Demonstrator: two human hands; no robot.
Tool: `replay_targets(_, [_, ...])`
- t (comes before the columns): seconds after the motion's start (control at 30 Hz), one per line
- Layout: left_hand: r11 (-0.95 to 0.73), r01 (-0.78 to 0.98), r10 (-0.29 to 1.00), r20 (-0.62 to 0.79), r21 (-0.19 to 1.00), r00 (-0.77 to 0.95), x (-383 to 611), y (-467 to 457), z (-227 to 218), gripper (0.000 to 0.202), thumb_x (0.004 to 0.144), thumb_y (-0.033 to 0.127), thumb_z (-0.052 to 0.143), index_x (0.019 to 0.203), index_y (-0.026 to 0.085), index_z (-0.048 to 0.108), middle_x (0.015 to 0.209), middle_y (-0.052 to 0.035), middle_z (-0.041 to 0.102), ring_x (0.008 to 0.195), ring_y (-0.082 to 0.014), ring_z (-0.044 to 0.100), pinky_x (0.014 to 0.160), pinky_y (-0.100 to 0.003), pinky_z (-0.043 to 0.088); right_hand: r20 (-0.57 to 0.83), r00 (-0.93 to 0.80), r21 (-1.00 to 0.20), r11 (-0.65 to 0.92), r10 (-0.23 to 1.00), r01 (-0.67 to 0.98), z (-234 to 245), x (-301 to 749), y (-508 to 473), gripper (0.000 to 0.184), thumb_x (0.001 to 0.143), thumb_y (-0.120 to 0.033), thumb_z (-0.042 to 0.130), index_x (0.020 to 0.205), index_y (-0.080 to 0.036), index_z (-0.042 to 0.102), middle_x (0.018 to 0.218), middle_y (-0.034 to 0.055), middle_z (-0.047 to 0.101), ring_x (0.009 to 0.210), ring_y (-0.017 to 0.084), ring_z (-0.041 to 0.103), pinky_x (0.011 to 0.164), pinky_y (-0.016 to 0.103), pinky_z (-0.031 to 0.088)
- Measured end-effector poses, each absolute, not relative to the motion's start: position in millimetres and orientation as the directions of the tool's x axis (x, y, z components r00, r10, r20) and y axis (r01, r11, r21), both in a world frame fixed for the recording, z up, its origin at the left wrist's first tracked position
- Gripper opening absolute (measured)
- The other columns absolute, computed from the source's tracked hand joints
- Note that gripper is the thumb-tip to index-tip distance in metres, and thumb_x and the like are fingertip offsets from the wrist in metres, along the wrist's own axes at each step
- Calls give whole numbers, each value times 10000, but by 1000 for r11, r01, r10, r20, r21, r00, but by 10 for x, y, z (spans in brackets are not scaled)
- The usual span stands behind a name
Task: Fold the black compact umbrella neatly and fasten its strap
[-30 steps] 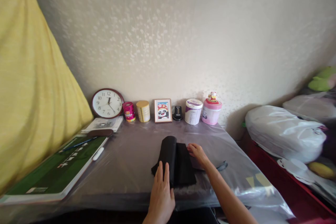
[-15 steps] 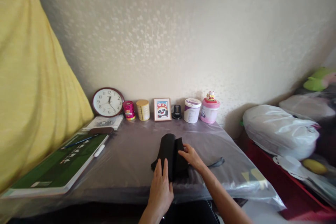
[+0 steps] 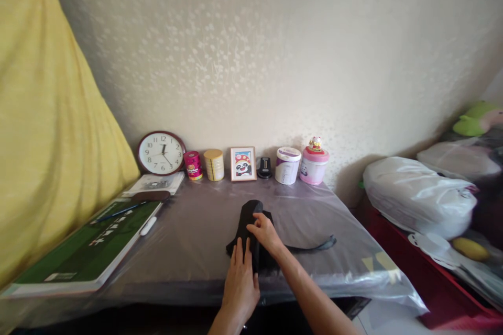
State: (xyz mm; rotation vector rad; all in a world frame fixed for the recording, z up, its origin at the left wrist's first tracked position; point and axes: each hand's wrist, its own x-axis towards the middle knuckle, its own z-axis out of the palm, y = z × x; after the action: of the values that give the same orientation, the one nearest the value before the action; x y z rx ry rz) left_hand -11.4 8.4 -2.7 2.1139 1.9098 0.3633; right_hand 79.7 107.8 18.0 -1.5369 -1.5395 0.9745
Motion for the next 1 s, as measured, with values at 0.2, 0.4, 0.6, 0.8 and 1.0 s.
replay_targets(0.2, [-89, 918, 996, 52, 387, 75, -132, 109, -144, 590, 718, 87, 414, 1300, 66, 318, 1467, -159, 168, 1341, -244, 179, 1083, -349, 242, -2, -34, -801, 19, 999, 599, 208, 633, 1050, 410, 713, -152, 543, 1119, -94, 527, 765, 25, 642, 609, 129, 595, 535, 209, 455])
replay_targets(0.4, [-114, 843, 985, 171, 526, 26, -182, 101, -246, 733, 728, 135, 407, 1372, 47, 67, 1430, -169, 263, 1310, -223, 278, 1051, -334, 301, 56, -52, -661, 76, 997, 746, 224, 574, 1034, 418, 708, -133, 549, 1125, -98, 539, 848, 81, 695, 856, 195, 630, 727, 249, 425])
replay_targets(0.6, [-159, 788, 979, 198, 595, 48, -211, 71, -219, 743, 766, 169, 383, 1387, 126, -22, 1450, -136, 223, 1312, -231, 275, 1025, -367, 341, 73, -92, -655, 118, 993, 747, 222, 557, 1008, 333, 777, -143, 486, 1098, -91, 556, 899, 112, 699, 898, 198, 640, 735, 250, 430])
replay_targets(0.8, [-159, 820, 977, 209, 549, 49, -230, 97, -304, 691, 761, 174, 380, 1378, 87, 82, 1406, -165, 306, 1300, -253, 296, 1024, -381, 345, 99, -134, -711, 164, 986, 684, 228, 580, 970, 273, 842, -145, 394, 1061, -140, 557, 729, 26, 703, 676, 130, 655, 656, 213, 444])
replay_targets(1.0, [-223, 826, 942, 333, 518, 46, -233, 135, -489, 601, 769, 186, 355, 1337, 61, 204, 1389, -186, 326, 1288, -255, 319, 1018, -396, 360, 307, -188, -771, 360, 933, 525, 193, 662, 797, 244, 850, -159, 399, 978, -198, 603, 745, -1, 679, 684, 119, 632, 664, 214, 467])
